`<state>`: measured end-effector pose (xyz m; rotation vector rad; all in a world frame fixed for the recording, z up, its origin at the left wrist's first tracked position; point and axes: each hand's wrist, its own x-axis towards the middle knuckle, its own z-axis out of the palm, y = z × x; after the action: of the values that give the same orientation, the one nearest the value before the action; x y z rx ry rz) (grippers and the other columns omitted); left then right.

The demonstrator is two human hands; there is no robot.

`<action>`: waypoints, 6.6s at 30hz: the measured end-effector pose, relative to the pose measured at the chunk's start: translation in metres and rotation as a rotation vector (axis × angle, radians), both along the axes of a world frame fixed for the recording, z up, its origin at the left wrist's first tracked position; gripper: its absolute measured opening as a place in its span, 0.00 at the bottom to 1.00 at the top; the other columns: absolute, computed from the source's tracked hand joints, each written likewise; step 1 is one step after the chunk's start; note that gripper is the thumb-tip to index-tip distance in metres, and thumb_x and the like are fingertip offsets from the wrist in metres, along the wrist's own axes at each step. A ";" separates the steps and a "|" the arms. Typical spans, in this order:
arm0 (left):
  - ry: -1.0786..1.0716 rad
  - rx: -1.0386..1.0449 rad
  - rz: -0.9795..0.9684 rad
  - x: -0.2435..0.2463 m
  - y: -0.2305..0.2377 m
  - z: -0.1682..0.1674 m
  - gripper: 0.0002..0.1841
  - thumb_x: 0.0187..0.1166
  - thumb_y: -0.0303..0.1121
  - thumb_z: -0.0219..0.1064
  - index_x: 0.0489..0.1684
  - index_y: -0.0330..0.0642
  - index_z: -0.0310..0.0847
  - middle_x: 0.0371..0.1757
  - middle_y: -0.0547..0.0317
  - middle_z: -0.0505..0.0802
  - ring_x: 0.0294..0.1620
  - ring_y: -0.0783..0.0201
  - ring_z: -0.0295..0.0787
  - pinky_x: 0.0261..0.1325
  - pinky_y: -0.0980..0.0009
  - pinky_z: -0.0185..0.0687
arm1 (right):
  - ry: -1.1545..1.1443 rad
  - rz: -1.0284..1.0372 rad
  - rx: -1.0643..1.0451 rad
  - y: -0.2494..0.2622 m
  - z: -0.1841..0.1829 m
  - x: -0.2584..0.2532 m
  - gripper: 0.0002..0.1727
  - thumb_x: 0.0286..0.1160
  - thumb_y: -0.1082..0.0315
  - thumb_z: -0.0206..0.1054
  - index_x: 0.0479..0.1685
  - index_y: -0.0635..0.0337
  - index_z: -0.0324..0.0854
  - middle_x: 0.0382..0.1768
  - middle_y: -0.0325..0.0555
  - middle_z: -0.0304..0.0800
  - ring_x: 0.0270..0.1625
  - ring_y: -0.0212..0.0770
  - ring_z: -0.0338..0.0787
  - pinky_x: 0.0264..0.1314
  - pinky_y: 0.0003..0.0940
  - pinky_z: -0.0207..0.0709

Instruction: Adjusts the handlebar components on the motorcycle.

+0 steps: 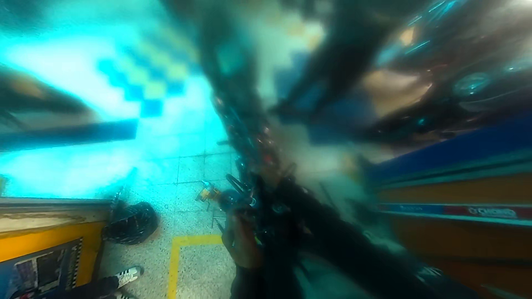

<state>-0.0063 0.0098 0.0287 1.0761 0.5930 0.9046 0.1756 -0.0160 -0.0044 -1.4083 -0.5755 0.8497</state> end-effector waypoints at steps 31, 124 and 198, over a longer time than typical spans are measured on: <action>0.297 -0.638 0.121 0.008 0.040 -0.016 0.19 0.93 0.44 0.47 0.67 0.42 0.72 0.61 0.55 0.88 0.62 0.59 0.87 0.64 0.57 0.82 | -0.281 0.038 -0.168 -0.013 0.017 -0.040 0.18 0.90 0.59 0.56 0.55 0.66 0.83 0.34 0.52 0.87 0.36 0.43 0.87 0.45 0.45 0.83; -0.045 -0.203 0.083 0.007 0.022 0.008 0.19 0.89 0.36 0.46 0.27 0.47 0.80 0.29 0.63 0.88 0.40 0.64 0.91 0.57 0.64 0.90 | -0.002 -0.101 -0.023 -0.011 0.013 -0.014 0.15 0.90 0.65 0.52 0.45 0.61 0.84 0.30 0.36 0.83 0.30 0.26 0.80 0.36 0.23 0.78; -0.429 -0.800 -0.086 0.092 0.114 -0.031 0.28 0.92 0.52 0.37 0.14 0.56 0.66 0.11 0.73 0.69 0.11 0.74 0.67 0.21 0.80 0.70 | -0.217 -0.128 -0.298 -0.006 0.023 -0.029 0.20 0.88 0.60 0.61 0.66 0.68 0.76 0.46 0.59 0.90 0.48 0.51 0.92 0.57 0.53 0.85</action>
<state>0.0855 0.1241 -0.0021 0.1745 0.4735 0.6904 0.1466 -0.0219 0.0186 -1.8048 -0.5300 0.7044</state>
